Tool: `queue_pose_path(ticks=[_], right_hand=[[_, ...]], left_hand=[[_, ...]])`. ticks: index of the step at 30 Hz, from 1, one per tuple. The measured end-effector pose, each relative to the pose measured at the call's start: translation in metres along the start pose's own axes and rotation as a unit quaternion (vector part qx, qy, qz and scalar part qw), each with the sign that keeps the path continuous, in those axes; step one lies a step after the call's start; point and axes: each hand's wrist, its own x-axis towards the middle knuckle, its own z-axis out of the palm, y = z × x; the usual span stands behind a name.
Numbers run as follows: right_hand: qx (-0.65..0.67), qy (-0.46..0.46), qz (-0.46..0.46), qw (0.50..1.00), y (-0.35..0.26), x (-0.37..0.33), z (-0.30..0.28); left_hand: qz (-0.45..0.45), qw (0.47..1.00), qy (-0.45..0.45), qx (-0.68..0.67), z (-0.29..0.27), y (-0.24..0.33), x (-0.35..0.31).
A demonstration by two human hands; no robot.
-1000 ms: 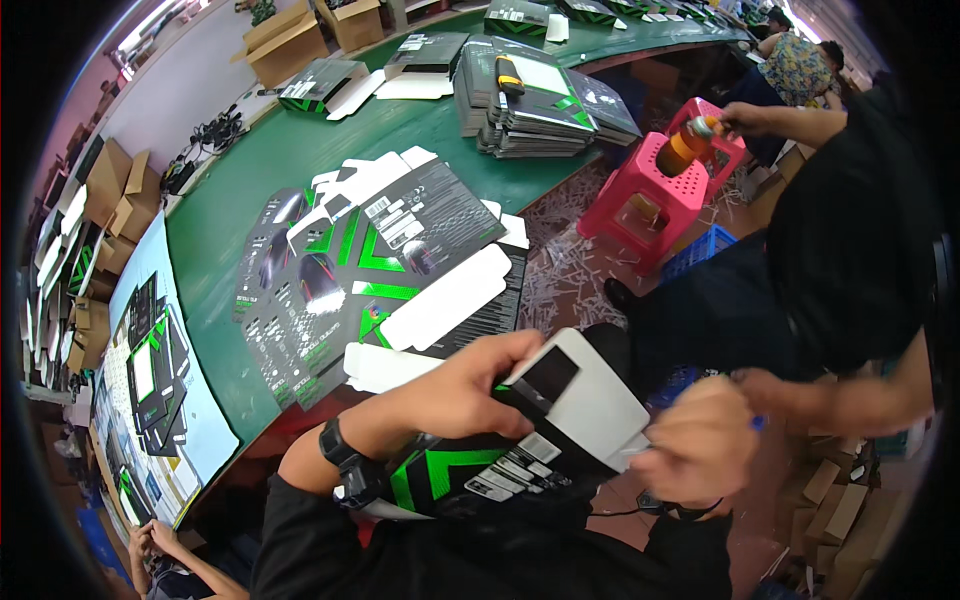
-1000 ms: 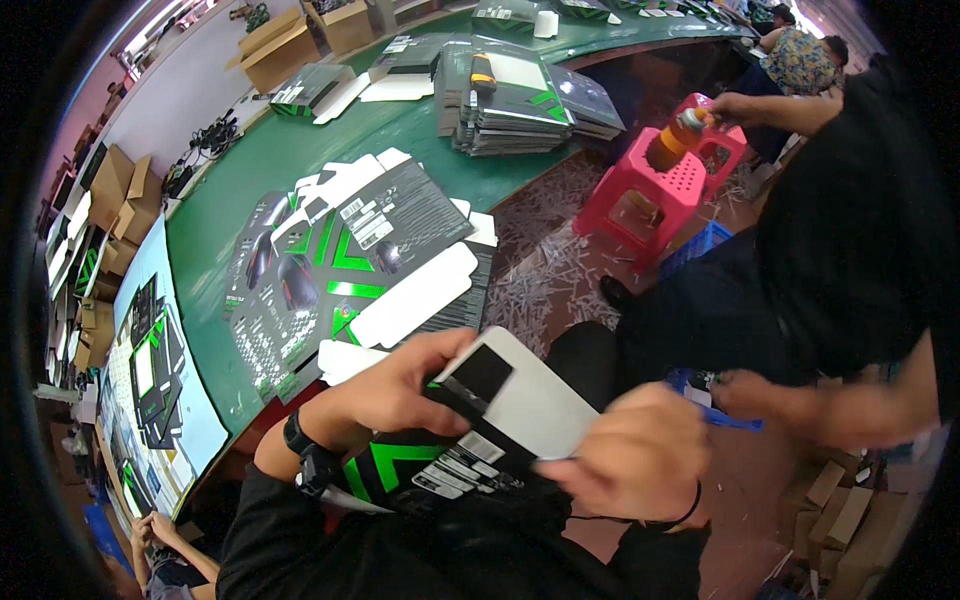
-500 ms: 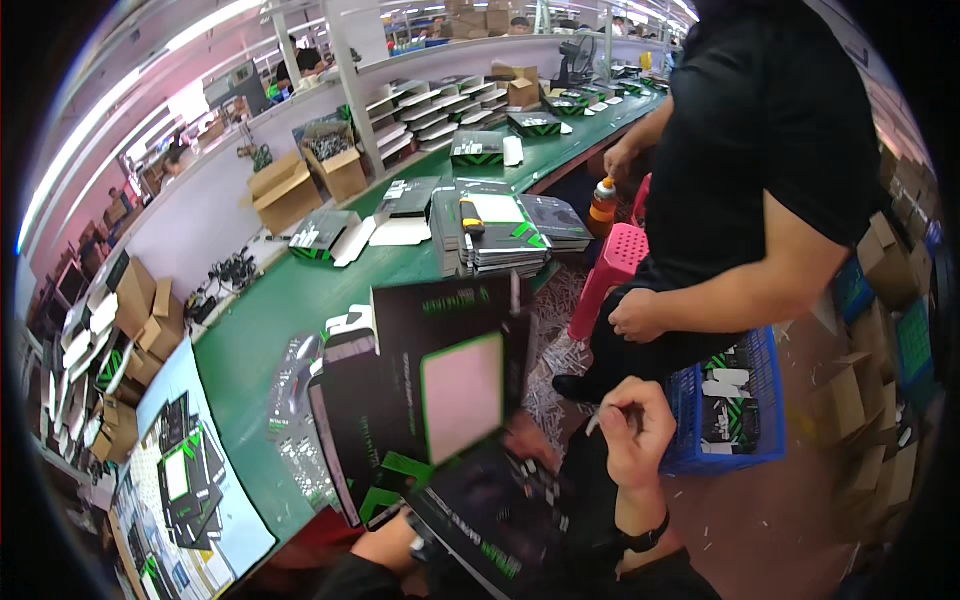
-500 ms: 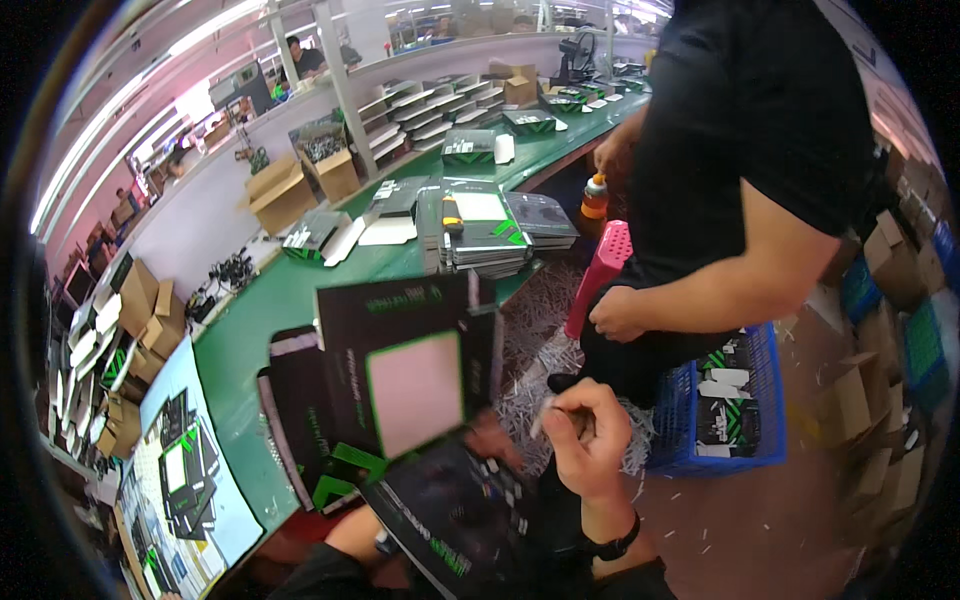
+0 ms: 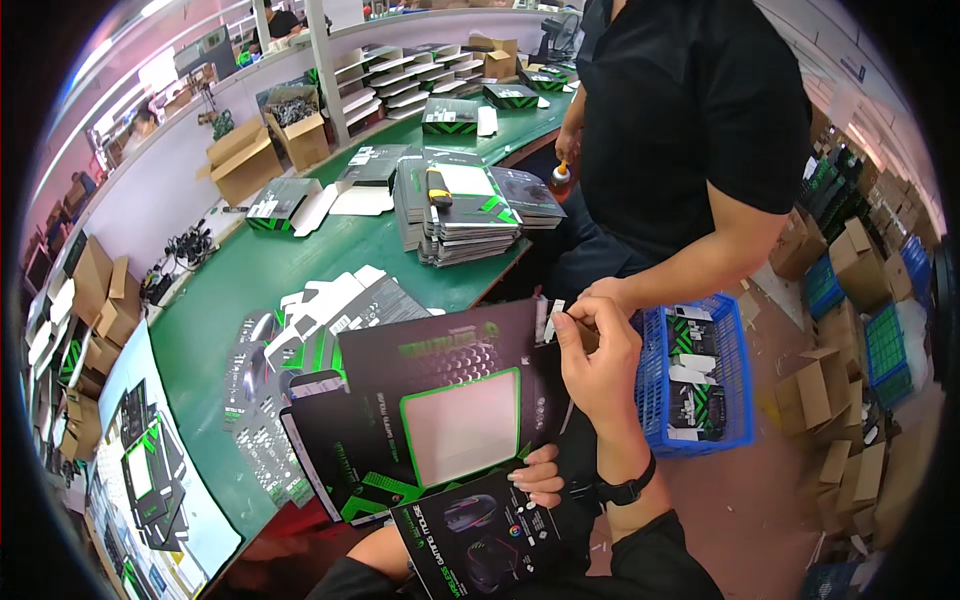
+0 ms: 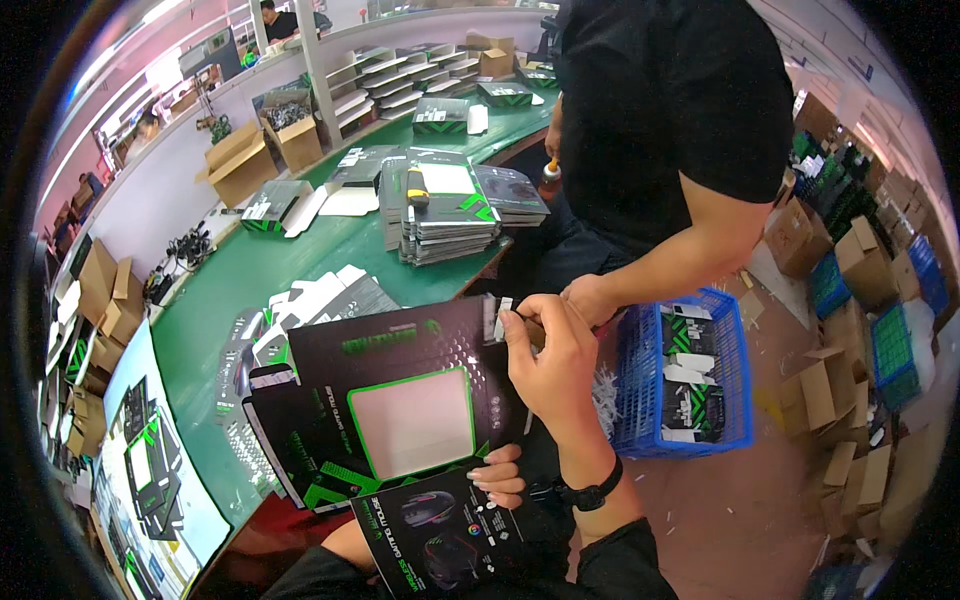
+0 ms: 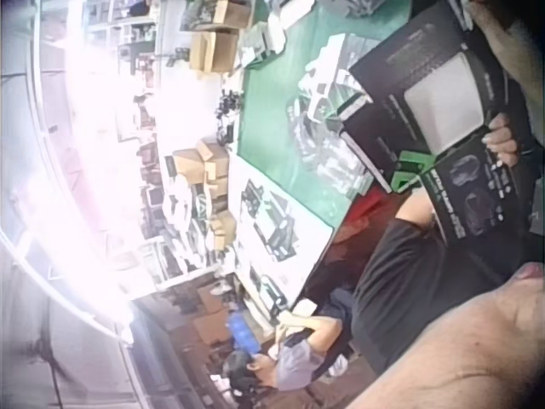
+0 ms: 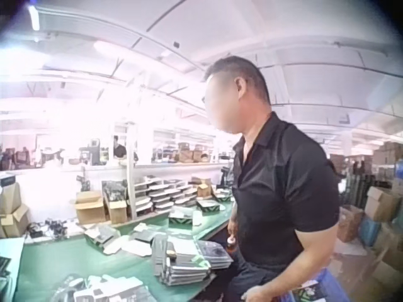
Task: Assembling and closing cardboard boxes for computer mice on a production floor.
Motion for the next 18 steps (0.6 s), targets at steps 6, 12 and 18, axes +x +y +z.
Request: queue_pose_path(ticks=[6, 12, 18], right_hand=[[-0.021, -0.026, 0.067, 0.997, 0.011, 0.000, 0.007], [-0.077, -0.035, 0.089, 0.992, 0.014, -0.002, 0.012], [-0.142, -0.068, -0.058, 0.986, 0.001, 0.003, 0.010]], left_hand=[[-0.010, 0.998, -0.013, -0.058, -0.012, -0.001, -0.004], [-0.043, 0.988, -0.108, -0.103, -0.041, 0.004, 0.002], [-0.084, 0.971, -0.188, -0.118, -0.054, 0.005, -0.004]])
